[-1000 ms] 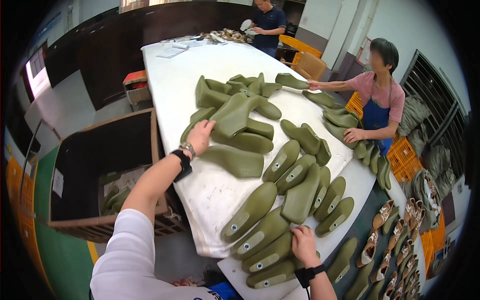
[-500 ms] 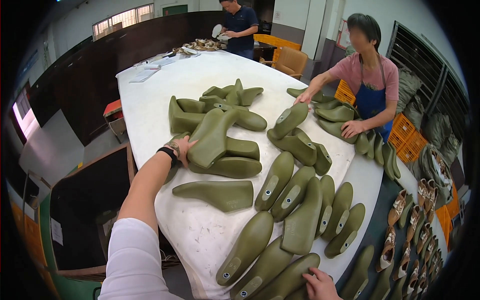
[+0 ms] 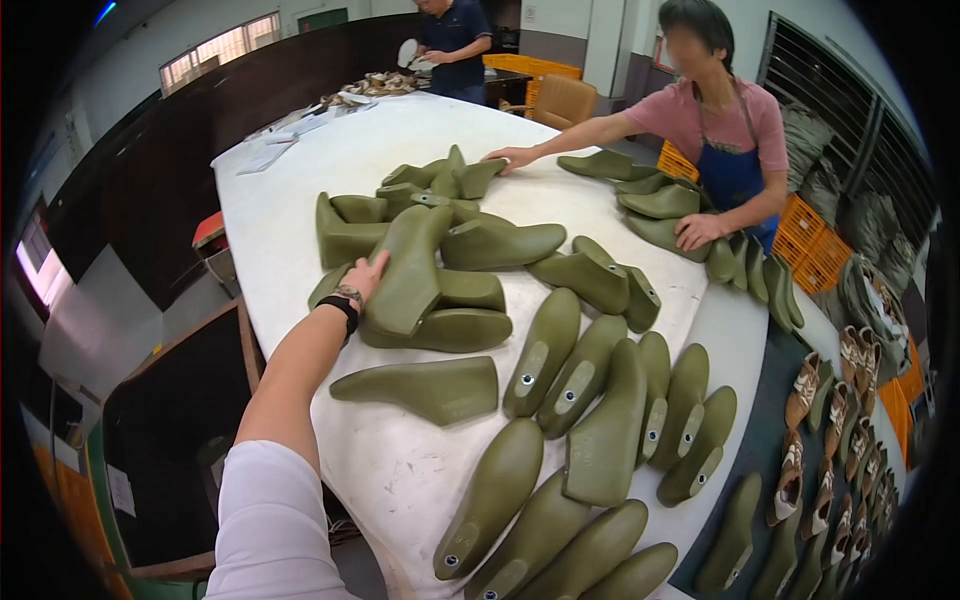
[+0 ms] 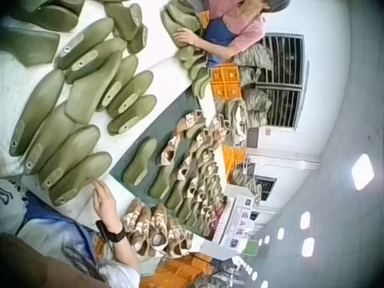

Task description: The recorder is inserting green plastic shoe lasts into brown shoes and arranging them on a conveyor table.

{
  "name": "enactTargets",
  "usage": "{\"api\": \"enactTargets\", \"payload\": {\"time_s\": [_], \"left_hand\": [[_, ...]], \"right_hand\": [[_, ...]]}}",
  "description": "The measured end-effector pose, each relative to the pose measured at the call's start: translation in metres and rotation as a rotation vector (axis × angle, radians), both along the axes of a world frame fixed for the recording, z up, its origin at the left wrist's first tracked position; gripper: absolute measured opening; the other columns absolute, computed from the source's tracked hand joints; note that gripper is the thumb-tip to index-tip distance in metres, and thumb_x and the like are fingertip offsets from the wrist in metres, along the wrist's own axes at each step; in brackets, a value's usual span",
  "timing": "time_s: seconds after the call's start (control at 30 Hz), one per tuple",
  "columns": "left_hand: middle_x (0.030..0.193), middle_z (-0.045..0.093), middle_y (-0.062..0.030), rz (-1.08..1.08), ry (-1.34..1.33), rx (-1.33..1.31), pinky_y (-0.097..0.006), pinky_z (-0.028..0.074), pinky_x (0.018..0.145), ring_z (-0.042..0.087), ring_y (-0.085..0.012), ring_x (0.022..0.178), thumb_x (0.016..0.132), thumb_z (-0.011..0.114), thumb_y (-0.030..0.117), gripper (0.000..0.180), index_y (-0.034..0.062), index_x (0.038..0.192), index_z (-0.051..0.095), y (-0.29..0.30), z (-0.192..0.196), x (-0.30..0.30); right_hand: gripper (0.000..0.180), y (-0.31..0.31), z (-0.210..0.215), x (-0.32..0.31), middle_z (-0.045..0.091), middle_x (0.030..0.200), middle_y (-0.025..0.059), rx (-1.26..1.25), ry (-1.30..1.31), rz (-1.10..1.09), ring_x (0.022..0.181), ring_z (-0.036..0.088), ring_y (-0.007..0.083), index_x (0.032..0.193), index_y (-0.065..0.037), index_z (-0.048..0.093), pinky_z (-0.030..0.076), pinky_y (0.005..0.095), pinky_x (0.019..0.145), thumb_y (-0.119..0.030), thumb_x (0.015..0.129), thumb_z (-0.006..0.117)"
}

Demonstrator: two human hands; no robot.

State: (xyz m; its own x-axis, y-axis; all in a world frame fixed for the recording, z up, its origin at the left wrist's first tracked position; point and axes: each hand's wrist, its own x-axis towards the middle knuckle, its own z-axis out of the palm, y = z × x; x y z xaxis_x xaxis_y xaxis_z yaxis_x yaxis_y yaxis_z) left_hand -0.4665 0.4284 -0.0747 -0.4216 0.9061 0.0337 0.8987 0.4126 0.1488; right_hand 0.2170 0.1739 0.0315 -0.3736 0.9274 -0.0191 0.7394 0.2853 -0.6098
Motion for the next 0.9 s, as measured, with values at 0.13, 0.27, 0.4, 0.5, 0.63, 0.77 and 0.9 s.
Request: {"api": "enactTargets", "payload": {"time_s": [0.13,0.27,0.4,0.5,0.63,0.77,0.9], "left_hand": [[0.109,0.053,-0.0319,0.095,-0.077,0.035,-0.046,0.046,0.084,0.058,-0.0435,0.097,0.077,0.062,0.032,0.084,0.0166,0.142,0.012,-0.008,0.028,0.022],[0.110,0.058,-0.0249,0.190,-0.279,0.293,-0.040,0.046,0.088,0.059,-0.0358,0.099,0.063,0.073,0.037,0.091,-0.0032,0.133,0.029,-0.041,0.060,-0.001],[0.111,0.059,-0.0163,0.106,-1.182,0.312,-0.035,0.052,0.077,0.061,-0.0240,0.095,0.077,0.063,0.032,0.057,-0.0026,0.120,0.046,-0.072,0.150,0.055],[0.113,0.058,-0.0134,0.076,-1.498,0.381,-0.036,0.051,0.080,0.060,-0.0222,0.096,0.083,0.058,0.034,0.050,0.0021,0.120,0.047,-0.102,0.191,0.115],[0.115,0.052,-0.0088,-0.045,-2.018,0.366,-0.040,0.046,0.089,0.053,-0.0218,0.102,0.083,0.057,0.032,0.044,0.0092,0.120,0.047,-0.069,0.201,0.220],[0.115,0.047,-0.0133,-0.107,-2.341,0.306,-0.041,0.049,0.084,0.050,-0.0288,0.099,0.080,0.062,0.032,0.049,0.0062,0.118,0.043,0.019,0.174,0.328],[0.118,0.045,-0.0155,-0.049,-2.598,0.256,-0.044,0.048,0.087,0.049,-0.0296,0.105,0.082,0.060,0.031,0.048,0.0073,0.120,0.040,0.109,0.134,0.422]], "right_hand": [[0.020,-0.014,-0.001,0.015,0.059,0.104,0.0220,0.027,0.016,-0.056,0.096,0.057,0.0385,0.103,0.002,0.058,0.046,0.0384,0.083,0.001,0.084,0.053],[0.021,-0.027,-0.006,0.029,0.059,0.103,0.0219,0.046,0.030,-0.095,0.094,0.057,0.0382,0.104,0.001,0.058,0.047,0.0381,0.082,0.001,0.083,0.053],[0.022,-0.034,-0.013,0.033,0.059,0.103,0.0211,0.046,0.057,-0.137,0.094,0.057,0.0377,0.103,0.000,0.058,0.047,0.0375,0.081,0.001,0.082,0.054],[0.021,-0.035,-0.025,0.032,0.059,0.102,0.0210,0.074,0.104,-0.134,0.093,0.058,0.0381,0.102,0.000,0.059,0.047,0.0374,0.080,0.001,0.081,0.054],[0.021,-0.037,-0.012,0.019,0.060,0.101,0.0212,0.088,0.147,-0.079,0.091,0.059,0.0385,0.101,0.001,0.059,0.048,0.0384,0.079,0.002,0.081,0.055],[0.020,-0.053,-0.015,0.021,0.060,0.100,0.0220,0.113,0.182,-0.099,0.092,0.059,0.0387,0.101,0.001,0.059,0.048,0.0389,0.079,0.003,0.081,0.054],[0.019,-0.066,-0.018,0.026,0.060,0.100,0.0221,0.070,0.182,-0.195,0.092,0.058,0.0388,0.101,0.000,0.059,0.048,0.0384,0.080,0.000,0.083,0.054]]}}
